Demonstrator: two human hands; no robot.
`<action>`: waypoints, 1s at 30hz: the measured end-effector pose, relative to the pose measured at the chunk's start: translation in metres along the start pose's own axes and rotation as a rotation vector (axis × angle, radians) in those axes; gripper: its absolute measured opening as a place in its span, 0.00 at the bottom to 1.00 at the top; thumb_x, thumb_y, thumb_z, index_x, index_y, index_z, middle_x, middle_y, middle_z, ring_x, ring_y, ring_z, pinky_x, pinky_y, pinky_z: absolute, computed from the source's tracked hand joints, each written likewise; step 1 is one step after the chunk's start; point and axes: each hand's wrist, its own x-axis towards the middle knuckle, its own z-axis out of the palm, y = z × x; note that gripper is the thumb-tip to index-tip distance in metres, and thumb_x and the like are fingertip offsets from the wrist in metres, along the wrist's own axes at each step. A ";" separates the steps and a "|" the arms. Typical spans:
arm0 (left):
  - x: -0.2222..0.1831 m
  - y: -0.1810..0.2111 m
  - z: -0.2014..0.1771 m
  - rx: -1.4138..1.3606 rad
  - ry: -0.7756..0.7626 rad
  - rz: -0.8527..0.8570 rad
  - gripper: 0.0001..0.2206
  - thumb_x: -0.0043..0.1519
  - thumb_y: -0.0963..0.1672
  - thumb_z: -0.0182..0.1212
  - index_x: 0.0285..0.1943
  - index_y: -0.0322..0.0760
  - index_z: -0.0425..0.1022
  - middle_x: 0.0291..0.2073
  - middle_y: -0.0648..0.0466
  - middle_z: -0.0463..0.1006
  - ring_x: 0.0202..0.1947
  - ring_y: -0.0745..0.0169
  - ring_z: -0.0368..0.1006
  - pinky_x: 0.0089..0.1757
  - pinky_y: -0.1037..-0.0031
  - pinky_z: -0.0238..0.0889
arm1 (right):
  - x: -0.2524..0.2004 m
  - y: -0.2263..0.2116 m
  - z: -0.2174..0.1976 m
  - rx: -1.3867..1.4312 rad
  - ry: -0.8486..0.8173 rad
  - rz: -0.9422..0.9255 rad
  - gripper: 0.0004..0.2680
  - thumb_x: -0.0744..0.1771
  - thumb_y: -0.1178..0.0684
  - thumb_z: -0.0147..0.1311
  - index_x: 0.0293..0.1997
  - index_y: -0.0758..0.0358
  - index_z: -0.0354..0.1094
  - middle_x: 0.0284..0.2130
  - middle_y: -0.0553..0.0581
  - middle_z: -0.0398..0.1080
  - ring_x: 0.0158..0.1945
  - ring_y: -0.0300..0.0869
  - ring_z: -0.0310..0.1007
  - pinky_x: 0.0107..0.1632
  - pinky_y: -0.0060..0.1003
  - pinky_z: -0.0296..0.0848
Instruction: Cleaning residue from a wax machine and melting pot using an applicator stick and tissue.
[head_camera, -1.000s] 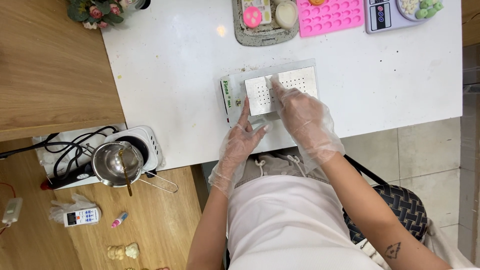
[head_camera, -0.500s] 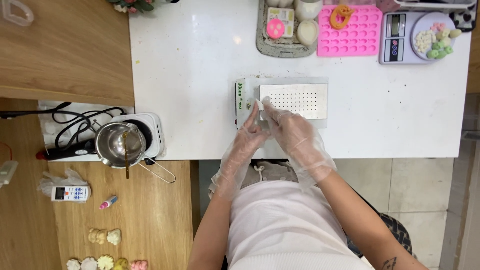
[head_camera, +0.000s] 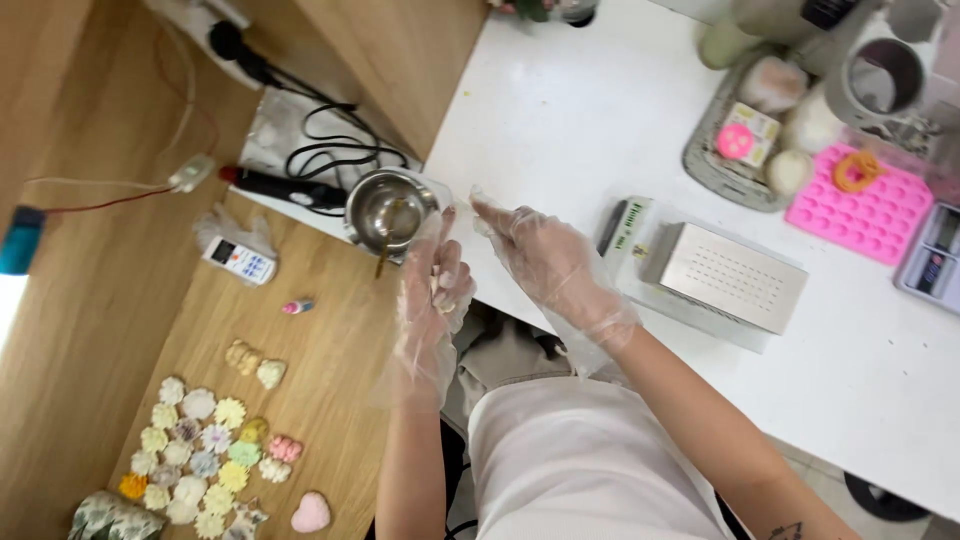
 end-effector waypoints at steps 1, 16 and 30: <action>-0.001 0.008 -0.016 -0.039 -0.008 0.033 0.31 0.69 0.52 0.52 0.77 0.29 0.57 0.16 0.63 0.58 0.12 0.77 0.48 0.19 0.81 0.42 | 0.012 -0.009 0.011 -0.111 -0.121 0.065 0.14 0.69 0.51 0.48 0.64 0.49 0.68 0.36 0.63 0.77 0.33 0.57 0.78 0.32 0.50 0.75; 0.022 0.048 -0.093 0.043 0.011 -0.089 0.43 0.65 0.65 0.42 0.73 0.25 0.63 0.13 0.62 0.60 0.09 0.75 0.47 0.16 0.80 0.40 | 0.050 -0.049 0.051 -0.503 -0.354 -0.123 0.17 0.68 0.58 0.48 0.66 0.58 0.64 0.29 0.60 0.73 0.28 0.48 0.78 0.26 0.43 0.76; 0.036 0.041 -0.123 -0.066 -0.095 -0.096 0.40 0.66 0.64 0.45 0.74 0.30 0.60 0.17 0.61 0.62 0.11 0.74 0.48 0.18 0.80 0.43 | 0.064 -0.065 0.055 -0.524 -0.587 0.065 0.14 0.70 0.59 0.45 0.65 0.61 0.62 0.29 0.61 0.73 0.31 0.49 0.79 0.30 0.44 0.78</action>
